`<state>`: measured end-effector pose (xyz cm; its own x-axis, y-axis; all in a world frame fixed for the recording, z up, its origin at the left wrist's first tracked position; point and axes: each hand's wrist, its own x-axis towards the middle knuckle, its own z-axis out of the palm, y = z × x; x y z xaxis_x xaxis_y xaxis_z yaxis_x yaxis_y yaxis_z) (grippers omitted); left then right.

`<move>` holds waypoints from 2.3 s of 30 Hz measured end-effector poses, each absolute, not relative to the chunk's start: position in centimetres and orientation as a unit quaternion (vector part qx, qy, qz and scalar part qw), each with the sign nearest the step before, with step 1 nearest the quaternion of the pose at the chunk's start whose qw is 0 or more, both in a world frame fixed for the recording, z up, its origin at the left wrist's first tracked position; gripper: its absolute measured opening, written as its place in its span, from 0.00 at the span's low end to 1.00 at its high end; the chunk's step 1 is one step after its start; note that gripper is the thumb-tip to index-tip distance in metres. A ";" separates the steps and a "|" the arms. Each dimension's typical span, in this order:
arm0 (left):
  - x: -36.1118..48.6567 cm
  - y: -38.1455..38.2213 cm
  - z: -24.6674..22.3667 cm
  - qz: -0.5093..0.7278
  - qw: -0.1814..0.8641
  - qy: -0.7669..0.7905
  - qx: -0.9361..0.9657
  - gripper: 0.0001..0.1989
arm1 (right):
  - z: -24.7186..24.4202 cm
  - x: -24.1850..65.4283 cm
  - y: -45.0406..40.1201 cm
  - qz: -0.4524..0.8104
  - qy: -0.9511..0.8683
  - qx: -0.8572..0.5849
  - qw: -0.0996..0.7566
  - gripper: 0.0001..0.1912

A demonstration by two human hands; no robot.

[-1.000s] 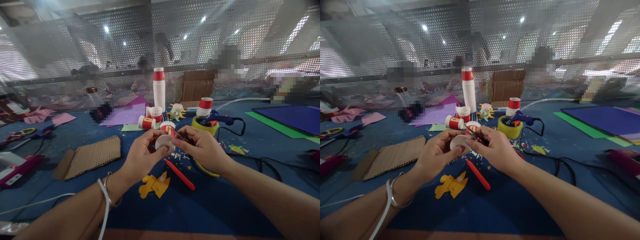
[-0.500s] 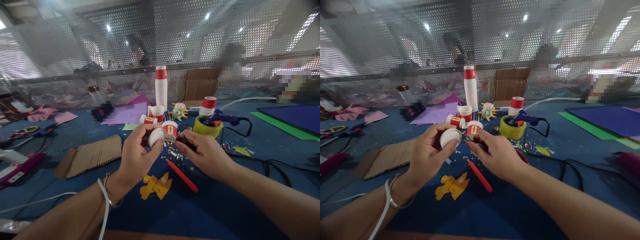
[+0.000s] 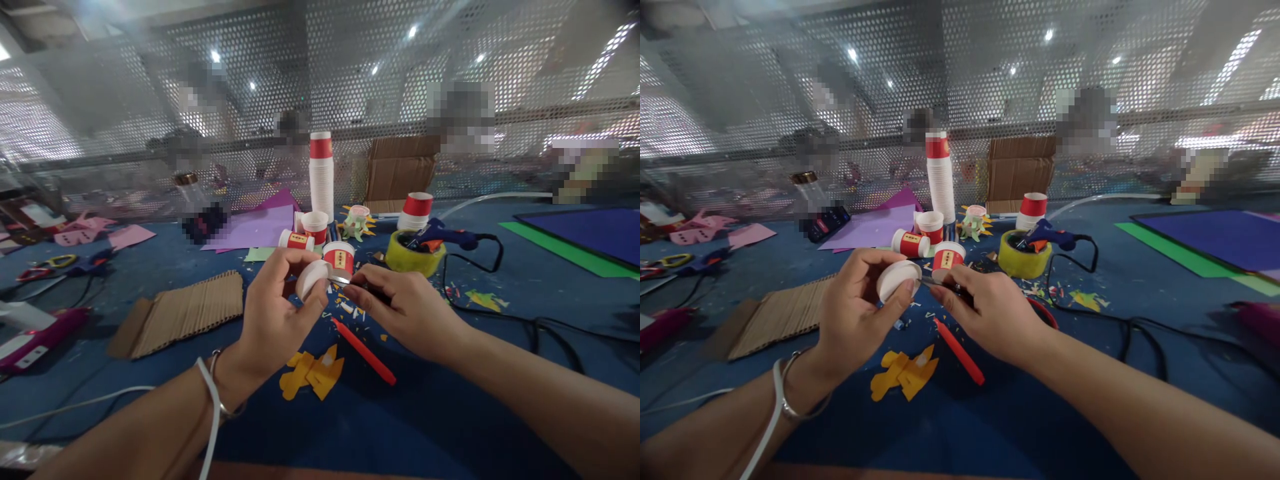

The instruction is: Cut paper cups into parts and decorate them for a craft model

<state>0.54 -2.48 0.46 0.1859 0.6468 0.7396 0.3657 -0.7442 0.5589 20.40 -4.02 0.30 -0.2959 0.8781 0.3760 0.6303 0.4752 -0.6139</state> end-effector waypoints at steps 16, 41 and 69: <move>0.5 -2.6 0.3 0.549 0.157 0.317 0.758 0.13 | 0.7 20.7 -4.2 0.171 -0.794 -0.456 0.364 0.16; 0.6 -2.2 0.1 0.501 0.192 0.357 0.765 0.12 | 0.7 20.6 -4.3 0.144 -0.785 -0.498 0.340 0.19; 0.4 -2.3 0.5 0.456 0.148 0.367 0.797 0.06 | 0.7 20.5 -4.4 0.101 -0.795 -0.524 0.289 0.16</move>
<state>0.36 -2.34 0.53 0.3133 0.7202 0.6190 0.4506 -0.6865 0.5707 20.54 -4.36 0.73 -0.2836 0.8914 0.3535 0.7748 0.4302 -0.4632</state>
